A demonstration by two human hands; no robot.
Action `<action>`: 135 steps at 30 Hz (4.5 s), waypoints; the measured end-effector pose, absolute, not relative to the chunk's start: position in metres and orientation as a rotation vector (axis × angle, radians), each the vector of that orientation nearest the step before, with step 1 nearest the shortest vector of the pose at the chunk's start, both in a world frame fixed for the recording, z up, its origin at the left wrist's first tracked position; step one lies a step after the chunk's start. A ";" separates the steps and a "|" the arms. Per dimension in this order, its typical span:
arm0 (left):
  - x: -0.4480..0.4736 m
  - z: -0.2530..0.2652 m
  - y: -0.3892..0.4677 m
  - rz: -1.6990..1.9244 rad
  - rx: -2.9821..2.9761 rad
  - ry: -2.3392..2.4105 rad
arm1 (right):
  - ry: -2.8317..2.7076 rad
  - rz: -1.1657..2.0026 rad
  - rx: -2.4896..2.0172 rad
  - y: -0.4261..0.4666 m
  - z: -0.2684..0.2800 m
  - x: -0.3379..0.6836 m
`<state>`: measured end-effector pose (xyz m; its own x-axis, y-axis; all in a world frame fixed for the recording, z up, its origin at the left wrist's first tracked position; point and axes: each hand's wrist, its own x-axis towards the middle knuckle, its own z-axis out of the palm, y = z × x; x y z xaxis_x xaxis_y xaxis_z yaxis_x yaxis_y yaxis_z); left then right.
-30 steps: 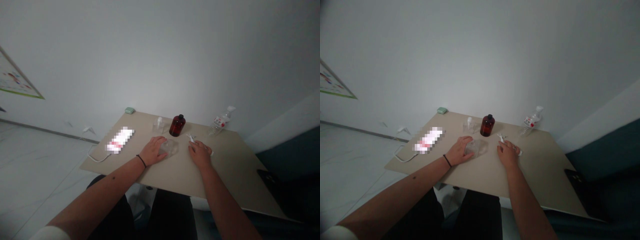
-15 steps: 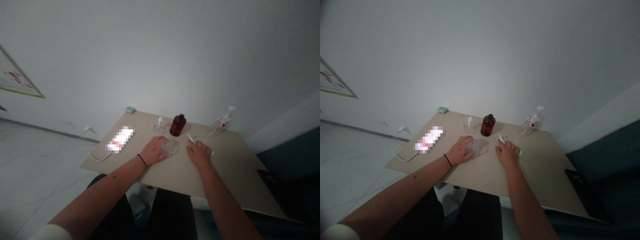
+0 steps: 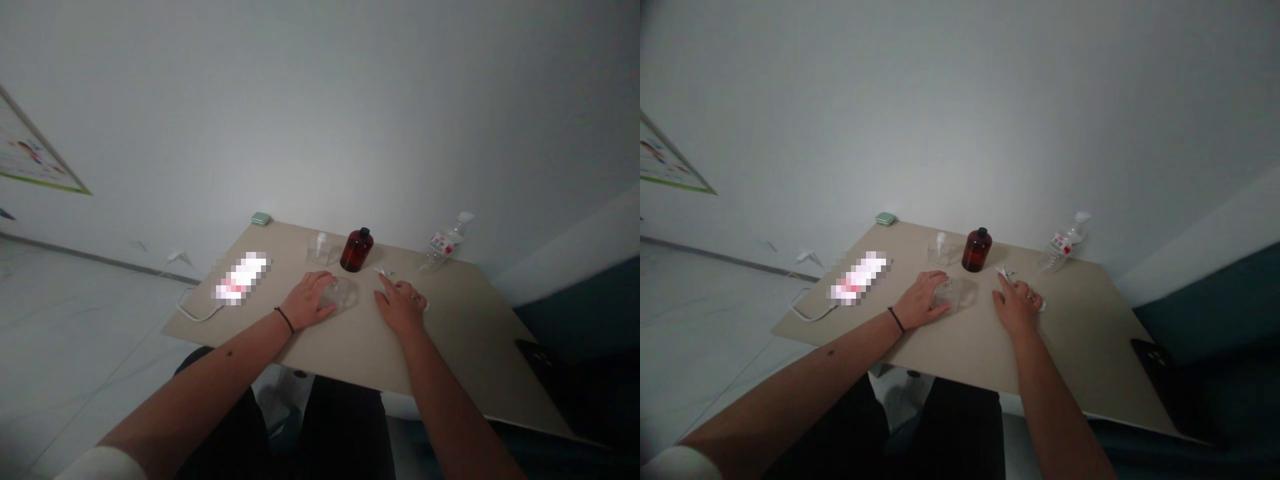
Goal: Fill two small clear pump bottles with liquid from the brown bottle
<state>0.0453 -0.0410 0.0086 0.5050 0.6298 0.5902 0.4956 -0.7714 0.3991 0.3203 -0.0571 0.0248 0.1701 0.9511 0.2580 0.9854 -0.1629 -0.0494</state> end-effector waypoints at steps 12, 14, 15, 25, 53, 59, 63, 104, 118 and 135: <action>0.043 0.008 -0.039 1.195 2.557 0.899 | -1.537 -0.254 -1.983 -0.056 0.024 0.332; 0.042 0.007 -0.038 1.198 2.521 0.912 | -1.523 -0.255 -1.963 -0.056 0.024 0.333; 0.042 0.007 -0.038 1.200 2.486 0.931 | -1.518 -0.260 -1.951 -0.056 0.024 0.333; 0.041 0.002 -0.029 1.159 1.924 0.971 | -1.484 -0.281 -1.778 -0.056 0.020 0.335; 0.040 0.011 -0.020 1.067 1.792 1.257 | -2.096 -0.170 -2.101 0.040 0.163 0.257; 0.045 0.007 -0.012 1.133 1.942 1.267 | -2.106 -0.205 -2.079 -0.035 0.168 0.253; 0.047 0.006 -0.010 1.114 1.963 1.334 | -2.201 -0.183 -2.013 -0.081 0.159 0.237; 0.042 0.018 -0.061 1.123 1.713 0.626 | -2.075 0.480 -1.303 -0.064 0.124 0.242; 0.043 0.014 -0.060 1.132 1.690 0.664 | -1.698 0.674 -1.126 -0.076 0.094 0.237; 0.042 0.016 -0.061 1.118 1.674 0.665 | -1.549 0.529 -1.177 -0.081 0.115 0.211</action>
<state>0.0421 -0.0612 0.0156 0.4268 0.8267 0.3667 -0.0732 -0.3726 0.9251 0.2109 -0.0807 0.1154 0.0571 0.8787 0.4740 0.4049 0.4136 -0.8155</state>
